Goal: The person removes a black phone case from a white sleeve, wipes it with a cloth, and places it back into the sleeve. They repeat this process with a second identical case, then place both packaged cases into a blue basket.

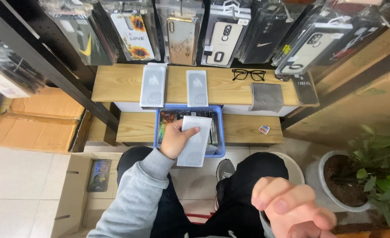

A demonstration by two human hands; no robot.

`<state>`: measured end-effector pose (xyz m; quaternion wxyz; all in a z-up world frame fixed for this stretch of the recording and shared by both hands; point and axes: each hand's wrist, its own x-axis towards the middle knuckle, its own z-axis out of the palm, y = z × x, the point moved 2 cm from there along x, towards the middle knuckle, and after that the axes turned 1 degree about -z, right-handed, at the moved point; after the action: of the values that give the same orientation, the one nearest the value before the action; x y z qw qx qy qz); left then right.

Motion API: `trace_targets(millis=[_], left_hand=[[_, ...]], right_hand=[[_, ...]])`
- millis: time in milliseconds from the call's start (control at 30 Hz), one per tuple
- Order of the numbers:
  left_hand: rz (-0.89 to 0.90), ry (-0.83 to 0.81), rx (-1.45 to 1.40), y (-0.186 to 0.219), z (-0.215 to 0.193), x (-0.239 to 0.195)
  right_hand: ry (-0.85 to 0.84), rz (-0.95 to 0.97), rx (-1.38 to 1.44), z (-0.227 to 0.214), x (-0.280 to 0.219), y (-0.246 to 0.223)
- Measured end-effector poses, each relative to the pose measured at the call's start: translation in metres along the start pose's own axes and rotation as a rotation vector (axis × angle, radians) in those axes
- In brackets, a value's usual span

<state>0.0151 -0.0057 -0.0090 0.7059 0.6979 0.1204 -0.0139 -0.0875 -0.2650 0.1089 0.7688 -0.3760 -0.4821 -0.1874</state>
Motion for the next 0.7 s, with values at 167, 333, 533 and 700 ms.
trace_targets(millis=[167,333,533,700], left_hand=[[-0.003,0.049,-0.076,0.006,0.002,-0.002],[0.003,0.075,-0.155,0.009,0.004,0.001],[0.021,0.099,-0.190,0.011,0.003,0.000],[0.044,0.114,-0.175,0.015,0.004,-0.002]], right_hand=[[-0.020,0.313,-0.280,-0.025,0.010,0.093],[0.144,0.762,-0.609,-0.050,-0.016,0.179],[0.172,0.969,-0.332,-0.047,-0.038,0.211],[0.153,0.965,-0.254,-0.046,-0.044,0.214]])
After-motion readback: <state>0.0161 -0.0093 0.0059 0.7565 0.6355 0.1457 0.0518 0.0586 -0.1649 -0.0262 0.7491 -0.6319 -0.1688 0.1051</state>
